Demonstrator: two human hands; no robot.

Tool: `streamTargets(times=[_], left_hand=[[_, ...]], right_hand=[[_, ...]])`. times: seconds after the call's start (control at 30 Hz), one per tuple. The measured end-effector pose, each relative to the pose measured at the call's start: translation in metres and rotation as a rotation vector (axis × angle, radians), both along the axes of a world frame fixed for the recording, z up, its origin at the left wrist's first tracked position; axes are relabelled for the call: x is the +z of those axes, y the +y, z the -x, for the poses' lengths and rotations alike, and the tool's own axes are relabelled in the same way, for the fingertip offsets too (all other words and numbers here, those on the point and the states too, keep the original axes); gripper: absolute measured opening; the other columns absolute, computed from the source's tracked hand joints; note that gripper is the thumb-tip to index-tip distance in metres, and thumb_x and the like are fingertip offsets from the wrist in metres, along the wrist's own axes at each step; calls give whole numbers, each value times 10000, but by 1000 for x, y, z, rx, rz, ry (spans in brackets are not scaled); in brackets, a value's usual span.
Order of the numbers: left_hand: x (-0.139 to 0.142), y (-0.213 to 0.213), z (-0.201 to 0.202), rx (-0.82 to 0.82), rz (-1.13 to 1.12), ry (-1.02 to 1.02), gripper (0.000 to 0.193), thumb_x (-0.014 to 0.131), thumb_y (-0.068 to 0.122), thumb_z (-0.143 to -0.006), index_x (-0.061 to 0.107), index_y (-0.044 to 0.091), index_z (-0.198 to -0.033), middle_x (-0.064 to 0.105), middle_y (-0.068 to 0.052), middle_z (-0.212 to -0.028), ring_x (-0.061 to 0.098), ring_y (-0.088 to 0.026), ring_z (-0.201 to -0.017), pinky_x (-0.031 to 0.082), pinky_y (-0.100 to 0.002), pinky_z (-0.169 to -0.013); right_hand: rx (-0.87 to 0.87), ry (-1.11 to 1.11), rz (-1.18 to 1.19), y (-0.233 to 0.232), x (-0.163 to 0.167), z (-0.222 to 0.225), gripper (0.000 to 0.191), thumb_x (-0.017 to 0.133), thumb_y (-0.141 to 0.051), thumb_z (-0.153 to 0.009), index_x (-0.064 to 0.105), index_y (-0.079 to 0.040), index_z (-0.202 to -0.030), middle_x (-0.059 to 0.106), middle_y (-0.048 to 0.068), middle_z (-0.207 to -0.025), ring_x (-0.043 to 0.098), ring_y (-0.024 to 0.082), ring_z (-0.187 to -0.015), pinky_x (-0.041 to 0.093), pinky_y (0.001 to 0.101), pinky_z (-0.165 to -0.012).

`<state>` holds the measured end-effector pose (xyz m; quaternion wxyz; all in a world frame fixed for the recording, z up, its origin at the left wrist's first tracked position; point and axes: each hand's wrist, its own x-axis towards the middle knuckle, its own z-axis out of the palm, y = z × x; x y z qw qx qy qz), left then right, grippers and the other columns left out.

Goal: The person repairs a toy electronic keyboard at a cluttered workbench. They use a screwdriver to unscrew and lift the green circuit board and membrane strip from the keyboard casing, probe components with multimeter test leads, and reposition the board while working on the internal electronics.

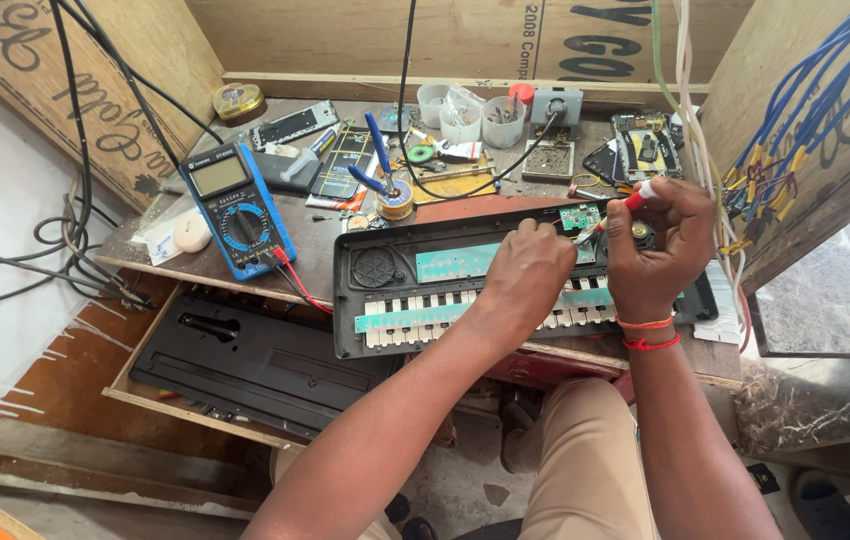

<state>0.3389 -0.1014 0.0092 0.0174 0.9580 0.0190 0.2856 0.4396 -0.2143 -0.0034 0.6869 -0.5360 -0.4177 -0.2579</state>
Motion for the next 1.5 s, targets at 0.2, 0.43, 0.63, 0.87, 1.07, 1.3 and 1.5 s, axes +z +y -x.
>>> streamTargets(times=[0.2,0.43,0.63,0.87,1.07,1.3,1.5], left_hand=[[17,11,25,-27,244,-212,31,696,-2,-816,702,24,-831,692,-150,-865,651,-335,-882,526,-427,-821],[31,58,145,197,843,-257,105,719,105,-925,734,34,-1001,777,-97,-870,753,-167,-777,568,-305,-697],[-15,84,255,242,1478,-315,122,645,80,-978,688,-14,-1042,751,-67,-927,665,-93,-777,576,-258,-726],[-89,81,333,425,1693,-369,108,652,21,-946,703,-30,-1026,749,-113,-892,656,-127,-742,562,-283,-725],[-106,68,349,551,1623,-370,191,655,7,-919,728,-44,-1088,763,-111,-883,685,-134,-750,588,-289,-717],[-90,58,349,731,1196,-181,187,670,60,-930,778,28,-1079,802,-61,-854,717,-100,-746,581,-254,-714],[-83,49,340,734,963,-120,136,659,59,-918,758,19,-1002,798,-101,-857,773,-168,-771,591,-299,-706]], right_hand=[[-6,-14,-3,-1,-2,-3,366,784,124,-1067,523,3,-1292,555,85,-1206,668,113,-977,603,233,-839],[11,-30,24,-3,-11,-13,382,797,121,-1101,525,1,-1340,551,84,-1246,622,107,-968,582,226,-868],[21,7,52,-4,-21,-21,413,775,121,-1062,506,-3,-1351,534,71,-1209,601,111,-980,558,229,-876],[24,-15,88,-7,-44,-42,428,687,142,-1051,480,7,-1401,542,92,-1237,589,131,-1016,547,237,-939],[32,39,123,-4,-71,-57,464,630,135,-1084,463,29,-1504,574,135,-1303,637,172,-1105,566,270,-1002],[49,64,148,-5,-83,-69,412,611,109,-1103,463,41,-1481,563,134,-1307,628,163,-1084,589,273,-982],[47,50,155,-5,-87,-73,414,605,111,-1113,461,44,-1495,565,142,-1322,624,169,-1100,585,276,-994]])
